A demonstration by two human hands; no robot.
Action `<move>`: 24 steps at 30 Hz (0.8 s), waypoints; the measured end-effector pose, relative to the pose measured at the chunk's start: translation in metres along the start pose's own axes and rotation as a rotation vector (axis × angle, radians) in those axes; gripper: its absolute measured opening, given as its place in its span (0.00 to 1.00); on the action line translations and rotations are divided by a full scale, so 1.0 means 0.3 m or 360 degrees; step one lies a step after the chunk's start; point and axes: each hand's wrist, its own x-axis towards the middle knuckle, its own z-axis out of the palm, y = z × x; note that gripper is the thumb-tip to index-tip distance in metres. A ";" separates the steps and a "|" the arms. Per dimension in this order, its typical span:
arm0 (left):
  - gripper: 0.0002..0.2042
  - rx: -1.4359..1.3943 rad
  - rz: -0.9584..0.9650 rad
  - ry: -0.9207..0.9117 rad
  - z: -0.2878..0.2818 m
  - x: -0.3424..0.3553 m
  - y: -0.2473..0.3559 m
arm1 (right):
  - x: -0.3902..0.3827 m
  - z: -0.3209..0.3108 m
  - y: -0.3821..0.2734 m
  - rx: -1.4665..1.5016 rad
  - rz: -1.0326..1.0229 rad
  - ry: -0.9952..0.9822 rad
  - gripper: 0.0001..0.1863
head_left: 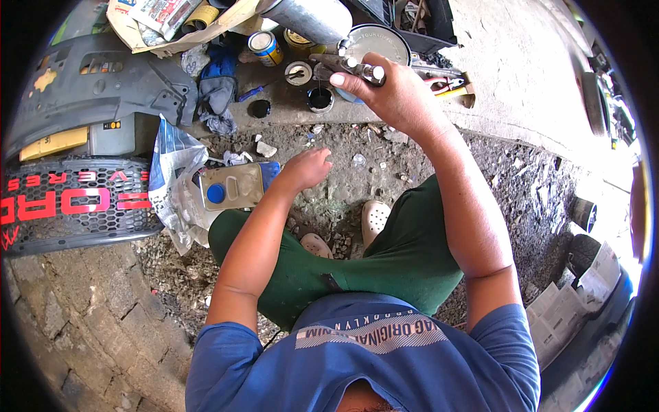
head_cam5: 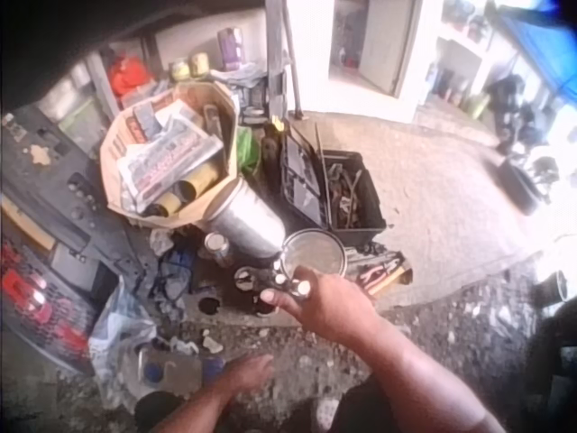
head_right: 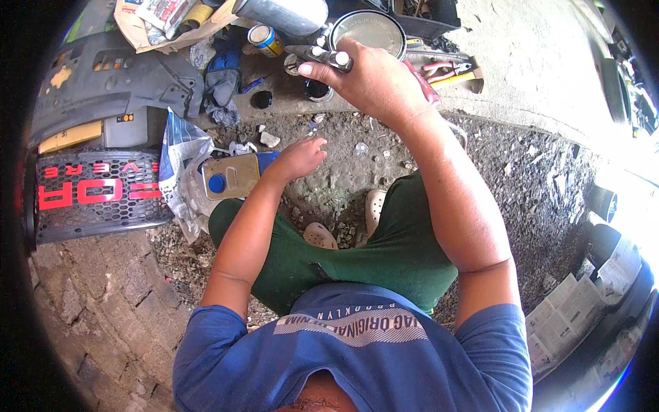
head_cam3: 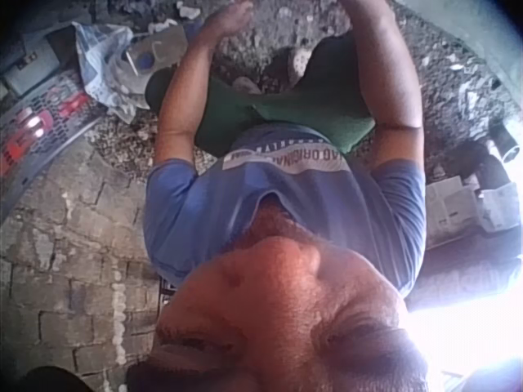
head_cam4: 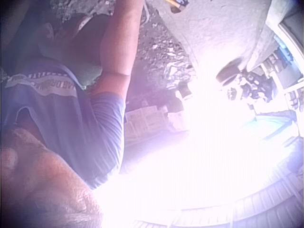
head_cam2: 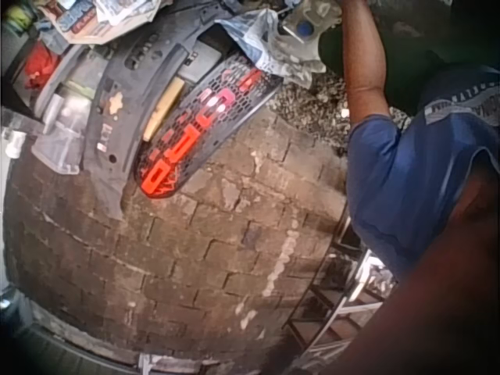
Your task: The person uses a spray gun to apply paint to the lower bumper of a black car, then sits on the ground to open and inspect the spray gun's paint canister.
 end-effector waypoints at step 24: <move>0.21 -0.0218 0.0122 0.0080 0.036 0.032 -0.124 | 0.012 -0.006 -0.011 0.0088 -0.0051 -0.0152 0.45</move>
